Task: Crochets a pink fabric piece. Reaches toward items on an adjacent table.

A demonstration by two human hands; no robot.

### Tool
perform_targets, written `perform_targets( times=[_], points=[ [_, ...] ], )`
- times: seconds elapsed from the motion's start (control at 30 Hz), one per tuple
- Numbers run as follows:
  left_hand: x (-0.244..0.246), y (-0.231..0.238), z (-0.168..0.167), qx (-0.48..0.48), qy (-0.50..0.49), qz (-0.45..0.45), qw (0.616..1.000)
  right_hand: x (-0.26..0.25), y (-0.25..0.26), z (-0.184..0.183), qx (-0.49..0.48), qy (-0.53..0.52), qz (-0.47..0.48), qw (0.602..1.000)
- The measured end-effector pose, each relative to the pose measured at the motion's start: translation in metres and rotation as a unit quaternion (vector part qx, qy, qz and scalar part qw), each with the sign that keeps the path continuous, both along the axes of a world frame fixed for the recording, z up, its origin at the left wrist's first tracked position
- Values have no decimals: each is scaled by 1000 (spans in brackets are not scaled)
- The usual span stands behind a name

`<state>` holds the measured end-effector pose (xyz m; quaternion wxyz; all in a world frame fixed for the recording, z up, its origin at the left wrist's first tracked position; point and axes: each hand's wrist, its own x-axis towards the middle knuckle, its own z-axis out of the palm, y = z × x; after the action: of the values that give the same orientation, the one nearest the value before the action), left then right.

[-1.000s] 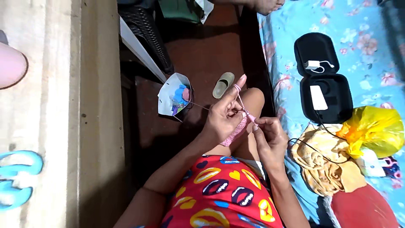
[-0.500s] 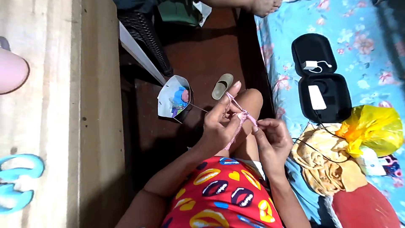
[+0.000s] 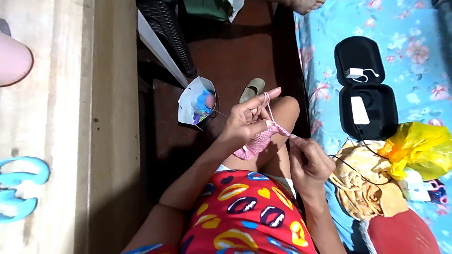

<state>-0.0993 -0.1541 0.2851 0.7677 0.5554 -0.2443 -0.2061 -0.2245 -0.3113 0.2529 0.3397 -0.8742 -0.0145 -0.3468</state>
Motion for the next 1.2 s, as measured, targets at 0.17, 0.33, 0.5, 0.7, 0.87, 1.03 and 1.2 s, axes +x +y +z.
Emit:
perform_targets(
  times=[0.17,0.33,0.5,0.7,0.87,1.03,1.2],
  points=[
    [13,10,-35,-62,58,-77,993,0,-7,-2,85,19,56,995],
    [8,3,-5,-4,141,-68,988,-1,-7,1,218,63,87,970],
    [9,1,-5,5,89,-75,993,3,-7,4,371,132,93,915],
    [2,-4,-3,56,24,18,998,5,-4,2,395,153,86,902],
    [-11,-9,-6,72,-66,77,992,6,2,7,480,175,103,853],
    [-29,-17,-15,143,-326,185,916,11,9,13,303,128,54,943],
    [-29,-19,-20,91,-343,198,914,13,4,17,576,153,118,794]
  ],
)
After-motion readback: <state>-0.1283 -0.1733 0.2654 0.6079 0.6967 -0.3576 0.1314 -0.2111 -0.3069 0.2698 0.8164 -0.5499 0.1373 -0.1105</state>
